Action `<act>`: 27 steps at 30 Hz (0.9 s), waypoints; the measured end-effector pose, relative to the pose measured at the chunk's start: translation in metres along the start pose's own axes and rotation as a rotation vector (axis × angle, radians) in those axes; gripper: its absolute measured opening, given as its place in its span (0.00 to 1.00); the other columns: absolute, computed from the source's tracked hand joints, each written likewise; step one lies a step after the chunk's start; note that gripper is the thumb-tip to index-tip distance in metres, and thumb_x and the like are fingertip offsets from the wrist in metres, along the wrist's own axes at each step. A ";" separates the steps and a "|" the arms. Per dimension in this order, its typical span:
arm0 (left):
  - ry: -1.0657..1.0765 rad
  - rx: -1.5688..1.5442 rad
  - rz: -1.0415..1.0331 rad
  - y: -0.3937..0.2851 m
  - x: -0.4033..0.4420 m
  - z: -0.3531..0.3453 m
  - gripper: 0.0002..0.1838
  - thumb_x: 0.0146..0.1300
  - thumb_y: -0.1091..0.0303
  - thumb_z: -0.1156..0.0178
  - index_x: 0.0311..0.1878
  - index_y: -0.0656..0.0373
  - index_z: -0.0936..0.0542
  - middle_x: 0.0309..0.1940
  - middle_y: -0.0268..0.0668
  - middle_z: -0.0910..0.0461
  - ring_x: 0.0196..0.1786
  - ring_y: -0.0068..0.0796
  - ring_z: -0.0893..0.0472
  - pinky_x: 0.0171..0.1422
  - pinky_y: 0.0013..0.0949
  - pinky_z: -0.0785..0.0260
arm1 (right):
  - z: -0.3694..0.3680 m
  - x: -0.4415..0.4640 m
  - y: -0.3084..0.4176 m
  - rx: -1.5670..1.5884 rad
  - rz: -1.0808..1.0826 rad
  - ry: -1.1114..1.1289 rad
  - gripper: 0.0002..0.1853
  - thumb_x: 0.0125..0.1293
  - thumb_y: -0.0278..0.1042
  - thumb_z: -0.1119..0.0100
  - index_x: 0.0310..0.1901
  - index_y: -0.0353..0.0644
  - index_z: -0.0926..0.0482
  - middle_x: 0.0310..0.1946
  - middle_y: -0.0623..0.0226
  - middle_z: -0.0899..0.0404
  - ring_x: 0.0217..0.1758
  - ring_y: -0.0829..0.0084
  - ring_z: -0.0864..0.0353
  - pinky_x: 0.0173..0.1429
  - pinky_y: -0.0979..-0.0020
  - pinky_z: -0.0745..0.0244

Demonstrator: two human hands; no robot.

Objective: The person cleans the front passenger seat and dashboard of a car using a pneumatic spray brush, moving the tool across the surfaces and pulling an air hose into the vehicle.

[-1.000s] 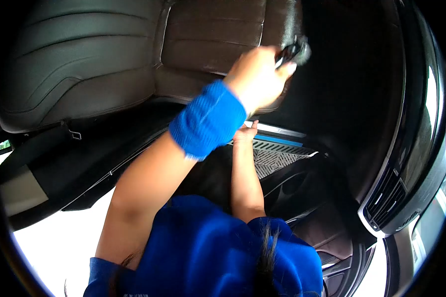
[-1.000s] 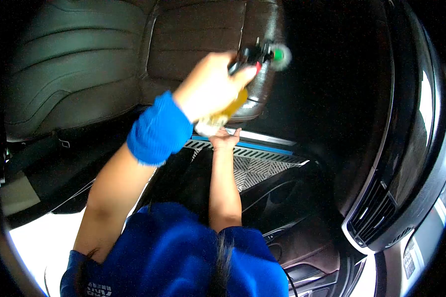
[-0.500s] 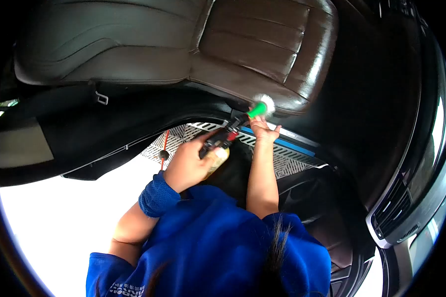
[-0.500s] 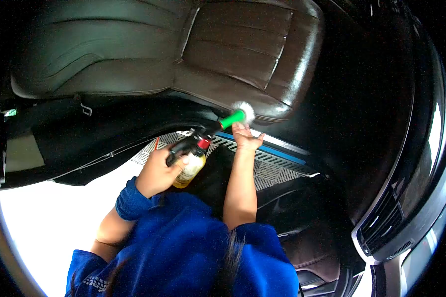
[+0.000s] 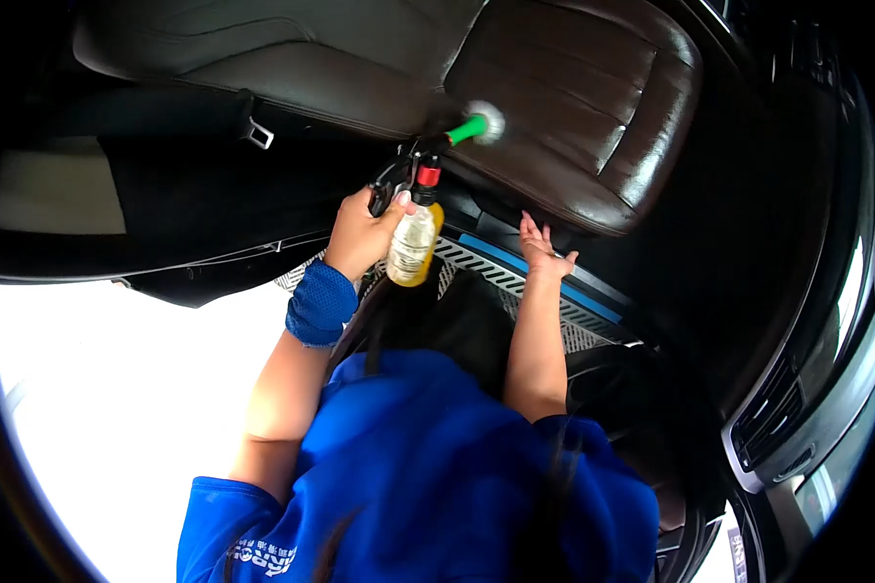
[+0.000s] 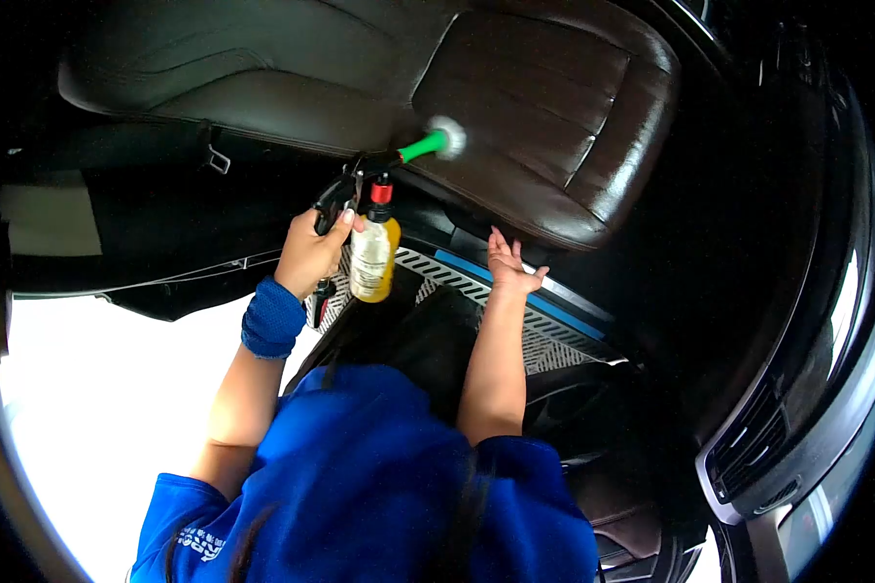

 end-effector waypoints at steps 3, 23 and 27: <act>0.106 -0.269 -0.007 -0.020 -0.019 -0.003 0.15 0.71 0.60 0.48 0.45 0.63 0.20 0.22 0.27 0.24 0.14 0.09 0.40 0.17 0.17 0.48 | 0.012 0.006 -0.003 -0.219 -0.006 -0.064 0.50 0.61 0.76 0.67 0.73 0.44 0.56 0.69 0.40 0.46 0.71 0.42 0.45 0.69 0.48 0.47; 0.135 -0.547 0.076 -0.027 -0.084 -0.008 0.14 0.70 0.62 0.46 0.50 0.62 0.24 0.35 0.31 0.19 0.14 0.09 0.38 0.14 0.17 0.49 | -0.100 -0.180 -0.198 -1.579 -0.196 0.784 0.11 0.69 0.31 0.46 0.45 0.32 0.21 0.36 0.65 0.18 0.37 0.79 0.22 0.48 0.77 0.28; 0.137 -0.519 0.026 -0.024 -0.088 -0.011 0.12 0.68 0.64 0.43 0.46 0.63 0.22 0.25 0.29 0.22 0.13 0.09 0.38 0.14 0.18 0.50 | -0.097 -0.183 -0.186 -1.691 0.152 0.797 0.10 0.65 0.31 0.40 0.42 0.32 0.19 0.33 0.70 0.17 0.35 0.83 0.23 0.41 0.79 0.29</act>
Point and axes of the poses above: each hand's wrist, its own x-axis towards the middle knuckle, its own z-axis out of the back of the hand, y = z × x, the point moved 9 cm from there along x, towards the middle knuckle
